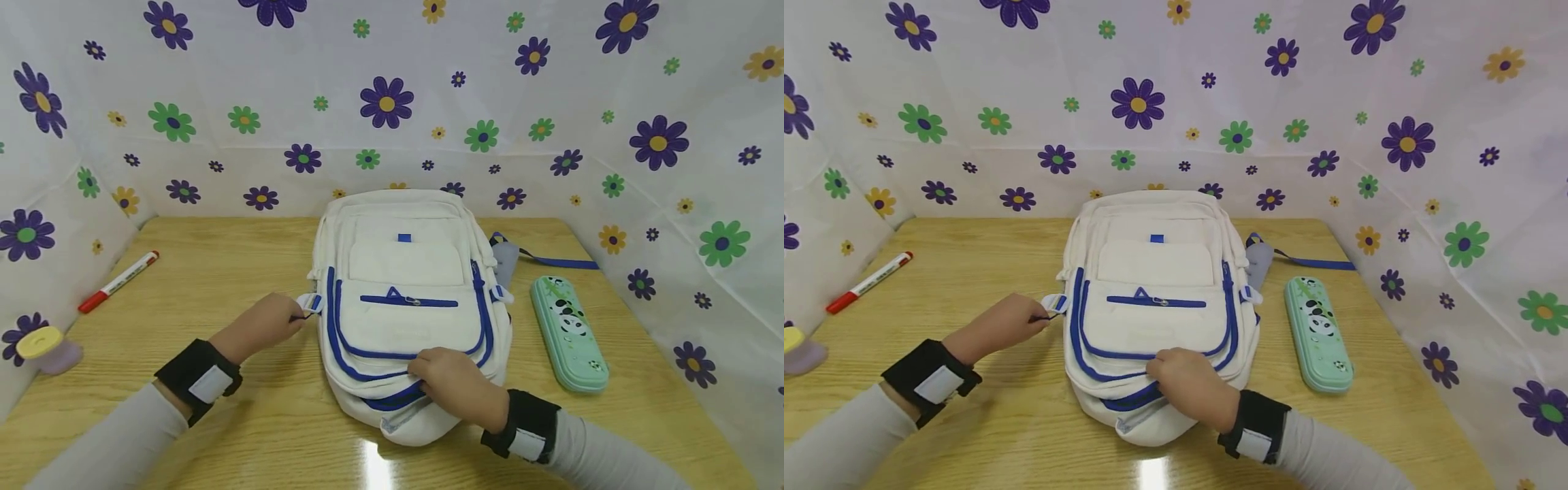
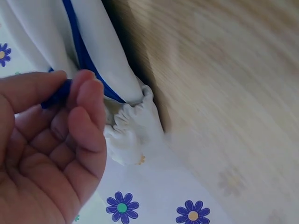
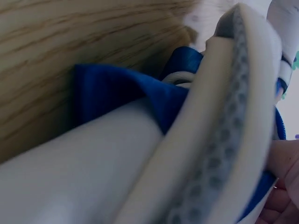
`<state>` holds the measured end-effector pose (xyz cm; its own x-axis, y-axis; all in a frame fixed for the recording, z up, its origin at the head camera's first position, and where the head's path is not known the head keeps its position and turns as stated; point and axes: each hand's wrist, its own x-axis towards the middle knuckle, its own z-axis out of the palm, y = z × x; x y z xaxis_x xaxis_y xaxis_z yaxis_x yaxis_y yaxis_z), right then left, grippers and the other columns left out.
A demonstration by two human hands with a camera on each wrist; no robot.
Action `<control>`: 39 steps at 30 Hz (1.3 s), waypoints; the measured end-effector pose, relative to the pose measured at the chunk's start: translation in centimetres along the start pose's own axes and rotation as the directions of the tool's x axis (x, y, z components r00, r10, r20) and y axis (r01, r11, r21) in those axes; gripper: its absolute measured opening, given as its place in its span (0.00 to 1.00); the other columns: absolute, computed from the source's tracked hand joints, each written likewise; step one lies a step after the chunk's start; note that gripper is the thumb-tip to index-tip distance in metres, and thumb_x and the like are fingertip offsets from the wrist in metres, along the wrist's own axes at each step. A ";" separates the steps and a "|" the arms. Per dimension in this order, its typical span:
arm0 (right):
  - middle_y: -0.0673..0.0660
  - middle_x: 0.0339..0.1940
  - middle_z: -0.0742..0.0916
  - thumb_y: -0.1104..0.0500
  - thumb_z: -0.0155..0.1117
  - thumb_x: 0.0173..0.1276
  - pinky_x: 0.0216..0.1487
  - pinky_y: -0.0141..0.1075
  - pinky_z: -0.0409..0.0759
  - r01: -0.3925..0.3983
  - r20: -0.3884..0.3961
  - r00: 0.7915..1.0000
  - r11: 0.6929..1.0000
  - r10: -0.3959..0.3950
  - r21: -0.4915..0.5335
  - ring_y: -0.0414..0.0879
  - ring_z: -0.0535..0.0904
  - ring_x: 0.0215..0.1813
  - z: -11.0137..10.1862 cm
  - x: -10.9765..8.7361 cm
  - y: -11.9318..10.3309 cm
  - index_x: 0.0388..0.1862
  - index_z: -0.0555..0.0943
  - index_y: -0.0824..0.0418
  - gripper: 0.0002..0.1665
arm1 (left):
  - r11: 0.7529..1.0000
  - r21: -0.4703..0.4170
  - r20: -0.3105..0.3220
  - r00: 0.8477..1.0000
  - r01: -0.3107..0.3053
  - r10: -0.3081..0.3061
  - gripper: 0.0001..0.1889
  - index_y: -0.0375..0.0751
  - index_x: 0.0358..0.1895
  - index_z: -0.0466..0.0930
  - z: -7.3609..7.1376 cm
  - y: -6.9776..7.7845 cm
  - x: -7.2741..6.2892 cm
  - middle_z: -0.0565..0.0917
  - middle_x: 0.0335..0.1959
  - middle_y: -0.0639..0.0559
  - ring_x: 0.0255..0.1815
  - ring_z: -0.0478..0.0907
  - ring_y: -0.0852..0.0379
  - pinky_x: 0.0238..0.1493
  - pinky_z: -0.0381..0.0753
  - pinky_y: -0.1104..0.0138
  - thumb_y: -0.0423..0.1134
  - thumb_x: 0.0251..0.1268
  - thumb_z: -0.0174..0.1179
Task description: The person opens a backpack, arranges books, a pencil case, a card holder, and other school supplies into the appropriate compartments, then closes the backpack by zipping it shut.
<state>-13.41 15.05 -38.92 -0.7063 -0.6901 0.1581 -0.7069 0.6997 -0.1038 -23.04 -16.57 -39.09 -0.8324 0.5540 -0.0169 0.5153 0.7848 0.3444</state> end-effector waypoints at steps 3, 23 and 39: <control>0.53 0.34 0.89 0.71 0.72 0.58 0.43 0.35 0.86 -0.027 -0.010 1.000 0.999 0.027 0.020 0.46 0.87 0.40 0.3 -0.1 0.5 0.37 0.85 0.61 0.10 | 1.000 -0.017 -0.018 1.000 0.013 -0.013 0.17 0.40 0.18 0.75 0.3 0.5 -0.9 0.63 0.16 0.60 0.19 0.60 0.64 0.24 0.59 0.73 0.29 0.68 0.61; 0.56 0.37 0.91 0.78 0.63 0.59 0.46 0.43 0.88 -0.159 -0.131 0.979 0.987 0.157 -0.007 0.51 0.89 0.44 0.8 -2.8 6.2 0.35 0.87 0.62 0.14 | 0.988 -0.032 0.013 0.989 -0.150 0.150 0.18 0.43 0.17 0.73 2.3 4.7 -2.9 0.61 0.18 0.63 0.20 0.56 0.69 0.24 0.58 0.76 0.28 0.65 0.64; 0.57 0.40 0.91 0.79 0.63 0.57 0.48 0.46 0.87 -0.222 -0.013 0.975 0.975 0.222 -0.003 0.53 0.88 0.47 -0.5 -3.2 8.0 0.37 0.87 0.62 0.17 | 0.986 0.024 0.039 0.986 -0.165 0.164 0.16 0.43 0.19 0.77 2.8 5.8 -2.1 0.66 0.17 0.62 0.21 0.59 0.68 0.23 0.61 0.76 0.27 0.65 0.64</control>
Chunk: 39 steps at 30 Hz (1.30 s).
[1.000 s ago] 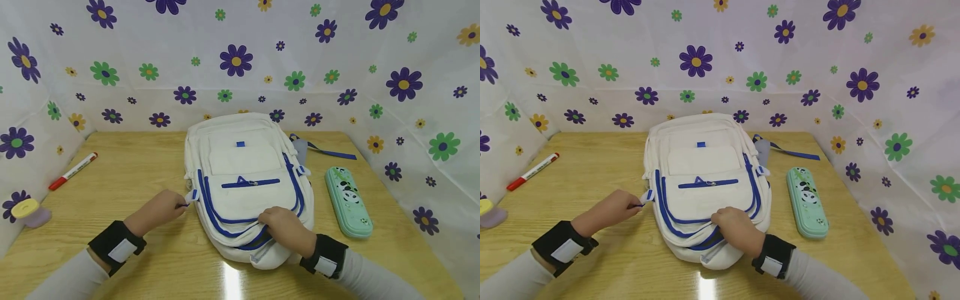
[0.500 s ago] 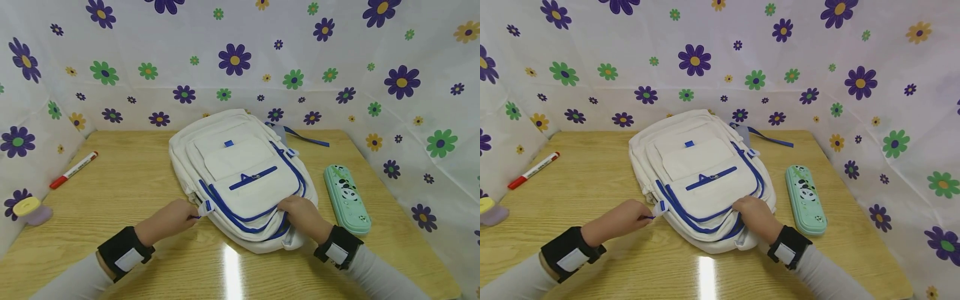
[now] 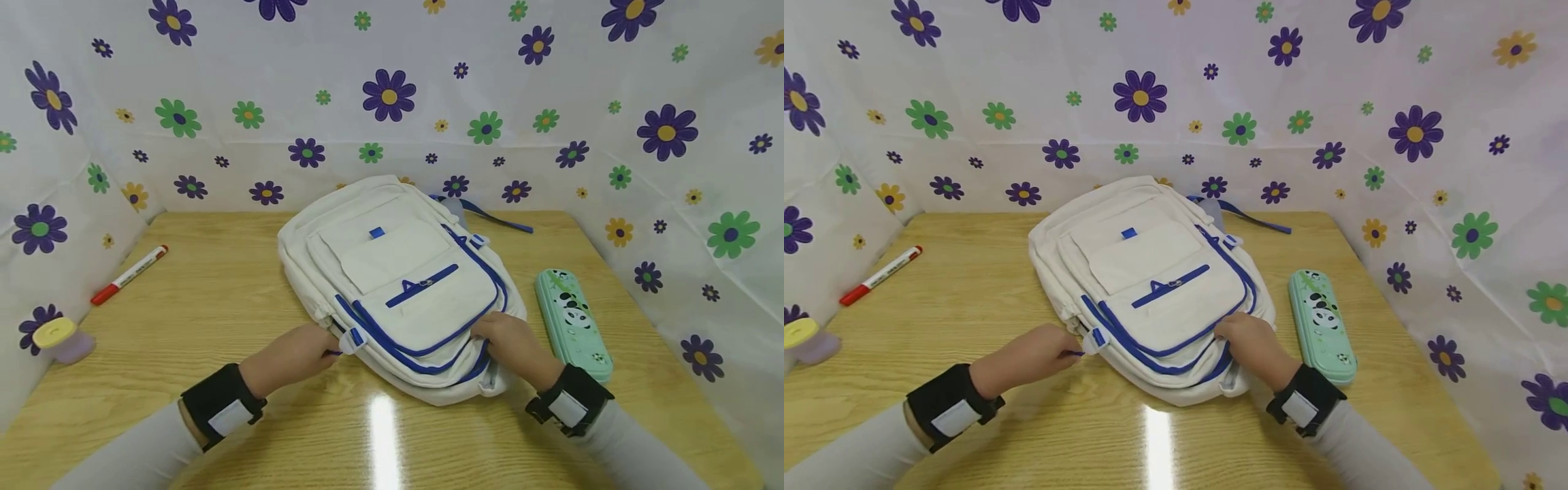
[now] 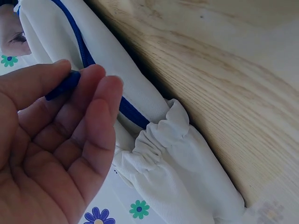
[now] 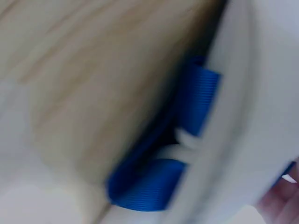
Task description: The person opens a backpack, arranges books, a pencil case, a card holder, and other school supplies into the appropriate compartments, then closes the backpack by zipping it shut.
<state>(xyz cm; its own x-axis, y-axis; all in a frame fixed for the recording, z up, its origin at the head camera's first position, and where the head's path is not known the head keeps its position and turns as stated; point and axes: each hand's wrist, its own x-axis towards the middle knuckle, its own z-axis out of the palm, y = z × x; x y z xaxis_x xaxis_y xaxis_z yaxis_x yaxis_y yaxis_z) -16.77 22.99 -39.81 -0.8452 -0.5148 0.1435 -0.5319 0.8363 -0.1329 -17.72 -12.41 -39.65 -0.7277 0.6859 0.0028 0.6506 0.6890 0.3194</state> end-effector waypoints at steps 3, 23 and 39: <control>0.57 0.42 0.90 0.78 0.66 0.59 0.50 0.46 0.87 -0.068 0.159 0.985 0.998 0.069 -0.009 0.52 0.86 0.48 -1.7 0.0 -1.1 0.41 0.87 0.63 0.16 | 1.000 -0.011 -0.009 1.000 -0.018 0.017 0.16 0.43 0.19 0.76 0.4 0.0 0.0 0.64 0.17 0.62 0.20 0.59 0.69 0.23 0.60 0.76 0.27 0.64 0.64; 0.50 0.37 0.88 0.67 0.74 0.59 0.41 0.28 0.82 0.243 -0.080 0.968 0.969 -0.239 0.045 0.43 0.84 0.40 2.9 4.7 -14.8 0.44 0.84 0.60 0.14 | 0.976 -0.202 -0.007 0.996 0.085 -0.088 0.15 0.41 0.19 0.76 0.7 0.3 -0.4 0.64 0.16 0.64 0.18 0.60 0.69 0.21 0.59 0.76 0.29 0.65 0.64; 0.53 0.25 0.85 0.61 0.75 0.64 0.26 0.32 0.77 0.144 -0.081 0.987 0.989 -0.140 0.036 0.43 0.83 0.29 4.7 6.8 -16.6 0.27 0.77 0.59 0.13 | 0.792 -0.605 0.134 0.991 0.081 0.002 0.10 0.20 0.40 0.82 1.3 -1.1 -1.0 0.88 0.33 0.38 0.34 0.85 0.59 0.36 0.83 0.73 0.18 0.56 0.57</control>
<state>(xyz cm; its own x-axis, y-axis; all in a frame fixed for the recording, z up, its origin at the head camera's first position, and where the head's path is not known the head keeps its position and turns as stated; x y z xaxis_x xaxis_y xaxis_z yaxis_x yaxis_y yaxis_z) -13.96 4.70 -41.21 -0.7552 -0.6102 0.2393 -0.6493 0.7464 -0.1458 -17.46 -13.55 -41.28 -0.6908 0.7123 -0.1240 0.3251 0.4593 0.8267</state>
